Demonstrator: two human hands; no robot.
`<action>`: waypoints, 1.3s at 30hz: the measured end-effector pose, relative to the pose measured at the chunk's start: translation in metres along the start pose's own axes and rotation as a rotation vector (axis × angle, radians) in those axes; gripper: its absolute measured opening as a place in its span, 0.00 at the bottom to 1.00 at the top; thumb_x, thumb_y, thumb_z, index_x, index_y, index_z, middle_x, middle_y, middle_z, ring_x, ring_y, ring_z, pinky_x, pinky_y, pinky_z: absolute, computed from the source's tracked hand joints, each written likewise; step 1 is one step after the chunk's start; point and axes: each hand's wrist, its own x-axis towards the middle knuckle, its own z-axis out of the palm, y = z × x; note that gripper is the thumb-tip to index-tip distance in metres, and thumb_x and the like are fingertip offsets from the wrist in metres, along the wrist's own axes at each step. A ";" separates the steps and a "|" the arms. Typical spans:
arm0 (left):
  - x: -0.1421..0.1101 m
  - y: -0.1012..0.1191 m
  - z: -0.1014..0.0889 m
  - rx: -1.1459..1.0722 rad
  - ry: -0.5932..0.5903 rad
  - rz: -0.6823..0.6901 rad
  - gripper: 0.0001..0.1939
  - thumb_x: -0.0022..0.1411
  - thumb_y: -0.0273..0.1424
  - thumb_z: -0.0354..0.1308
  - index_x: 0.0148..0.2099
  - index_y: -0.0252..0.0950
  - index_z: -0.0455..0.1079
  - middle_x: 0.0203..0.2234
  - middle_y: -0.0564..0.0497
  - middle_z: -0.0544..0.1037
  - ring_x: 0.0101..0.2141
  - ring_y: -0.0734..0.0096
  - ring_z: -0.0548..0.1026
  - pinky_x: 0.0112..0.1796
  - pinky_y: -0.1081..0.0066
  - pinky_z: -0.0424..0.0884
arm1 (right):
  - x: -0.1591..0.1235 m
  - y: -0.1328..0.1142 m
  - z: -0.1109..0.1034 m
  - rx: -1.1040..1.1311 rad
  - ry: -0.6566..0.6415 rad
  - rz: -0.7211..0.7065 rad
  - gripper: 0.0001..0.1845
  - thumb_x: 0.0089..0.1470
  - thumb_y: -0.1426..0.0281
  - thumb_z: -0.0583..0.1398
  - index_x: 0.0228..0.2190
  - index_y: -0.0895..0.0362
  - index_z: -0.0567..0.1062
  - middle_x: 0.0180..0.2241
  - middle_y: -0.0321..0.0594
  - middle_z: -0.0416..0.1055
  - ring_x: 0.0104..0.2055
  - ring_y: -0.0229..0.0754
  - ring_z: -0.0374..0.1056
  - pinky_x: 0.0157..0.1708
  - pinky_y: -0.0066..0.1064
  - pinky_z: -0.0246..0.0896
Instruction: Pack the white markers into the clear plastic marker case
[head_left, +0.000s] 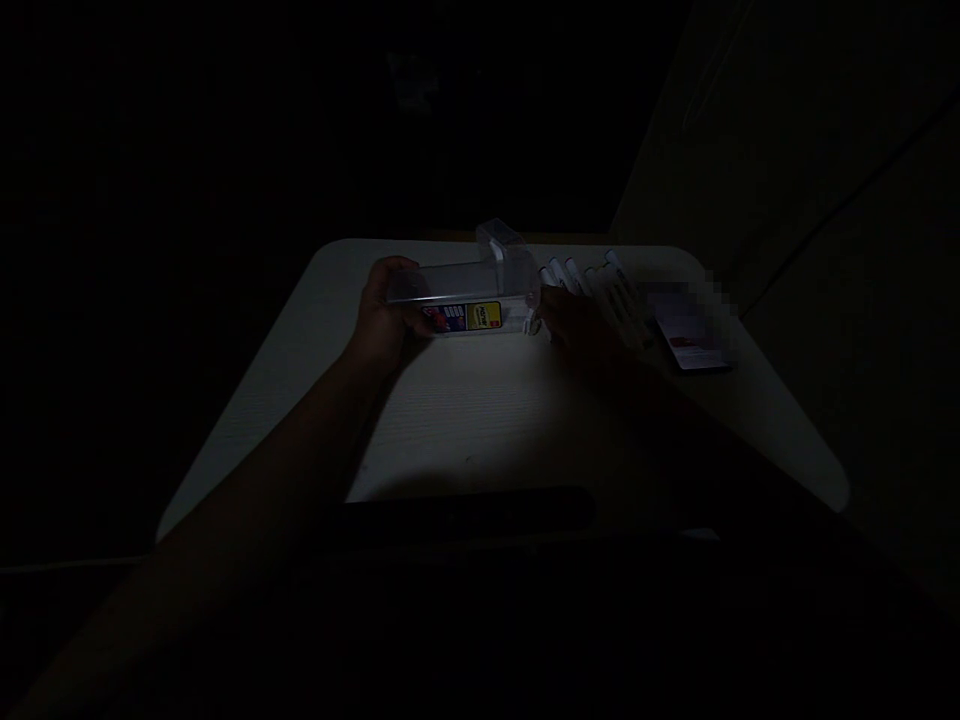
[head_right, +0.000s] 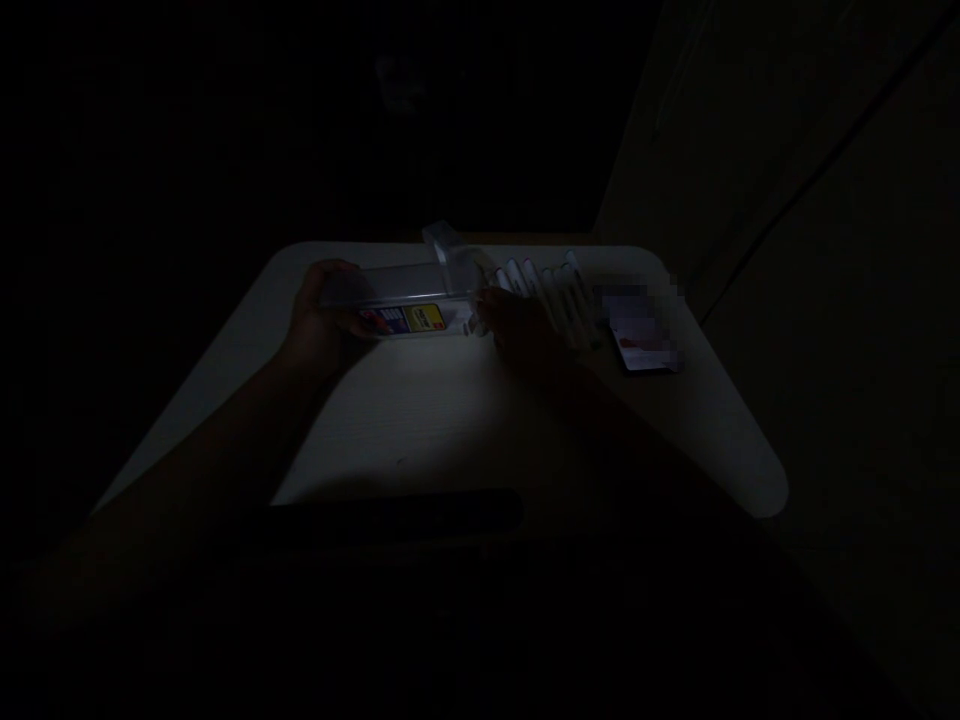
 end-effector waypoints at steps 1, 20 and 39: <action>0.000 0.000 0.000 0.004 -0.004 -0.008 0.31 0.29 0.17 0.56 0.42 0.39 0.63 0.31 0.54 0.68 0.30 0.71 0.65 0.19 0.74 0.58 | 0.000 0.001 0.002 0.006 -0.015 -0.003 0.28 0.59 0.81 0.49 0.58 0.62 0.72 0.66 0.52 0.65 0.66 0.48 0.63 0.61 0.43 0.62; 0.005 -0.006 -0.004 0.036 -0.033 0.024 0.27 0.32 0.21 0.56 0.40 0.41 0.64 0.30 0.55 0.70 0.28 0.71 0.67 0.19 0.76 0.60 | 0.027 -0.003 -0.018 -0.018 -0.112 0.241 0.15 0.62 0.70 0.56 0.48 0.57 0.79 0.48 0.47 0.78 0.53 0.51 0.71 0.51 0.41 0.61; 0.008 -0.011 -0.007 0.001 -0.093 0.058 0.24 0.38 0.24 0.66 0.40 0.42 0.66 0.30 0.54 0.71 0.28 0.71 0.68 0.21 0.77 0.59 | 0.029 -0.005 -0.011 -0.130 -0.148 0.221 0.14 0.62 0.67 0.59 0.47 0.59 0.76 0.51 0.53 0.76 0.54 0.57 0.71 0.52 0.48 0.70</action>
